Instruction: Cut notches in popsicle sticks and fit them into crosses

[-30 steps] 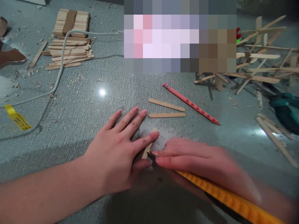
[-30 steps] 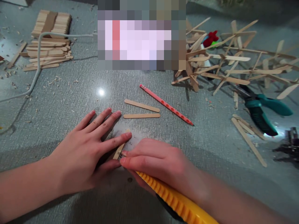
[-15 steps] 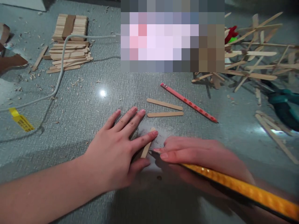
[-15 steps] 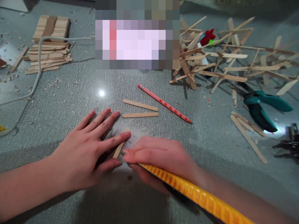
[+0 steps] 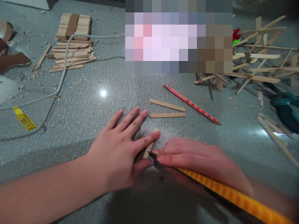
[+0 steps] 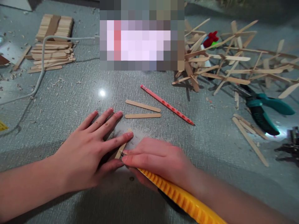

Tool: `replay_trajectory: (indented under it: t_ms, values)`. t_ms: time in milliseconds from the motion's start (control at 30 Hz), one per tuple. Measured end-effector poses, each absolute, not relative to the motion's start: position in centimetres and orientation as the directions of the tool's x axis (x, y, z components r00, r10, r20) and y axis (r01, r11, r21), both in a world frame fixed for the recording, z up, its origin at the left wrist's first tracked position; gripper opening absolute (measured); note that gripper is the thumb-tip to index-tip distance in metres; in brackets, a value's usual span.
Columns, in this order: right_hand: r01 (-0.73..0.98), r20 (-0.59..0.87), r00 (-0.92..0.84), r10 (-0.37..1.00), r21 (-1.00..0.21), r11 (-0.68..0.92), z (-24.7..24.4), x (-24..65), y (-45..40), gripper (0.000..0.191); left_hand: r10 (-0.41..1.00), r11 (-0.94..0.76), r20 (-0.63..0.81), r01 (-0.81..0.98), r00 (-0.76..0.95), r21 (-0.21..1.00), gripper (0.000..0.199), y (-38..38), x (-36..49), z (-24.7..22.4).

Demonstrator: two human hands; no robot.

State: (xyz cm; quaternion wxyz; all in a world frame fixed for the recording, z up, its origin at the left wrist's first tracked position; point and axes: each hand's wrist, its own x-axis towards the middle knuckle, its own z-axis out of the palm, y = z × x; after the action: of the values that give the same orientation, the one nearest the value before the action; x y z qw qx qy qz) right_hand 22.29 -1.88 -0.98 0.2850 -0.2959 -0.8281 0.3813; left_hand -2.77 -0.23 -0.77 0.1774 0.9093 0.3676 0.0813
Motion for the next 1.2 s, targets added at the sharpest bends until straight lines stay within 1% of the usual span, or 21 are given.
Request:
replay_trajectory:
  t_ms: [200,400,500,700,833,933,1000,1100,1200]
  values:
    - [0.302,0.201,-0.690,0.695,-0.793,0.529,0.0,22.1,-1.8,0.024,0.699,-0.664,-0.006,0.653,0.715,0.365,0.057,-0.2,-2.6,-0.5]
    - [0.310,0.218,-0.698,0.682,-0.766,0.562,0.3,22.2,-1.7,0.020,0.698,-0.665,-0.003,0.650,0.716,0.367,0.057,-0.2,-2.6,-0.5]
    - [0.319,0.212,-0.696,0.686,-0.765,0.559,0.0,22.1,-1.6,0.023,0.697,-0.670,0.009,0.646,0.717,0.365,0.058,-0.1,-2.6,-0.6]
    - [0.243,0.281,-0.621,0.731,-0.818,0.521,-0.7,22.3,-1.2,0.029,0.695,-0.667,0.008,0.639,0.719,0.384,0.061,0.1,-2.7,-0.7]
    - [0.255,0.277,-0.634,0.722,-0.806,0.534,-0.6,22.4,-1.4,0.034,0.701,-0.669,0.067,0.621,0.710,0.409,0.065,0.1,-3.0,-0.8]
    - [0.255,0.313,-0.572,0.759,-0.811,0.527,-0.5,22.5,-1.7,0.032,0.682,-0.693,0.141,0.572,0.717,0.439,0.054,0.3,-3.3,-0.9]
    - [0.264,0.329,-0.531,0.781,-0.811,0.522,-0.5,22.6,-1.8,0.030,0.674,-0.697,0.175,0.540,0.718,0.471,0.040,0.5,-3.5,-1.1]
    - [0.270,0.327,-0.523,0.787,-0.812,0.517,-0.4,22.8,-1.7,0.029,0.692,-0.669,0.196,0.515,0.695,0.536,0.020,0.8,-3.7,-1.3]
    - [0.275,0.322,-0.513,0.796,-0.817,0.508,-0.4,22.9,-1.5,0.029,0.707,-0.639,0.183,0.507,0.683,0.578,0.018,0.8,-3.9,-1.3]
